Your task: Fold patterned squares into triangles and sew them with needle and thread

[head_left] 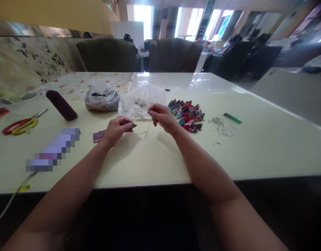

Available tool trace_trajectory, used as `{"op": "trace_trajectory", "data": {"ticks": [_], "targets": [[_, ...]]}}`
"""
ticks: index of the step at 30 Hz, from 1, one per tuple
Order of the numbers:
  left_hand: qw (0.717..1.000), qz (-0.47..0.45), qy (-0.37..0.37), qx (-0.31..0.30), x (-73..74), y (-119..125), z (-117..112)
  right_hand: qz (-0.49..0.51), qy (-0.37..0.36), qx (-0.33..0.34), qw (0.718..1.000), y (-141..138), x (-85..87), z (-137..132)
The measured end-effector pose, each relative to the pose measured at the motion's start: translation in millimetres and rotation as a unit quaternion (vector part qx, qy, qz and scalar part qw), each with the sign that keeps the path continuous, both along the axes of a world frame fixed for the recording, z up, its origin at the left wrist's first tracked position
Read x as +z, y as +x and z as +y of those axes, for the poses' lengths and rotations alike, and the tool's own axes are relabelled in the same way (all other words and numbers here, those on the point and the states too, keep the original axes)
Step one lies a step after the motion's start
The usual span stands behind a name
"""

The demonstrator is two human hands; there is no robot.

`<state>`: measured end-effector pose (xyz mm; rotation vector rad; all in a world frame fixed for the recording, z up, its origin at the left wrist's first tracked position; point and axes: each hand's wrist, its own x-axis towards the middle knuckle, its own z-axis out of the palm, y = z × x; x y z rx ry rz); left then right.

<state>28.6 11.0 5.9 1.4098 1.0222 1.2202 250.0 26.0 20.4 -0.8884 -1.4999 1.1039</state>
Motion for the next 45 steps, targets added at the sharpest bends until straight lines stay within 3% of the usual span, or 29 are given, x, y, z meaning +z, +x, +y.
{"op": "trace_trajectory", "data": {"ticks": [3,5,7,9,12,14,17,24,30,32,34,36,39,42,44,45], "targets": [[0.999,0.015,-0.039,-0.004,1.9,-2,2,0.024,0.039,-0.085,0.995,11,-3.8,11],[0.997,0.023,-0.069,-0.001,1.2,-4,3,-0.011,0.065,-0.158,0.985,21,-5.8,18],[0.995,0.023,-0.096,0.009,-1.0,-5,5,-0.107,0.085,-0.233,0.963,31,-5.3,21],[0.993,0.019,-0.112,0.017,-3.9,-5,7,-0.254,0.077,-0.284,0.921,39,-2.1,20],[0.993,0.008,-0.115,0.015,-7.7,-6,9,-0.477,0.005,-0.259,0.84,43,3.7,10],[0.994,0.0,-0.111,0.012,-9.1,-6,9,-0.565,-0.038,-0.215,0.796,39,4.6,0],[0.994,-0.012,-0.106,0.006,-8.9,-5,8,-0.602,-0.065,-0.192,0.772,27,-0.4,-15],[0.996,-0.03,-0.088,0.003,-3.9,-4,6,-0.557,-0.077,-0.243,0.79,16,-16.3,-24],[0.996,-0.048,-0.072,0.006,-2.6,-4,4,-0.433,-0.088,-0.271,0.855,35,-8.6,-19],[0.996,-0.052,-0.066,0.005,-2.3,-3,4,-0.332,-0.076,-0.236,0.91,35,-2.2,-23],[0.997,-0.056,-0.059,0.007,-1.9,-2,3,-0.193,-0.07,-0.154,0.967,29,3.6,-30],[0.997,-0.062,-0.049,0.011,-1.1,-1,2,-0.1,-0.077,-0.058,0.99,18,6.6,-36],[0.997,-0.071,-0.028,0.014,1.2,1,0,-0.103,-0.063,-0.003,0.993,5,5.0,-39],[0.997,-0.072,-0.008,0.02,3.0,1,-1,-0.18,-0.022,-0.043,0.983,12,3.7,-34],[0.997,-0.068,-0.004,0.035,3.2,0,0,-0.293,-0.026,-0.087,0.952,31,7.3,-31],[0.997,-0.063,-0.006,0.046,3.1,0,1,-0.37,-0.049,-0.106,0.921,42,10.6,-31]]}}
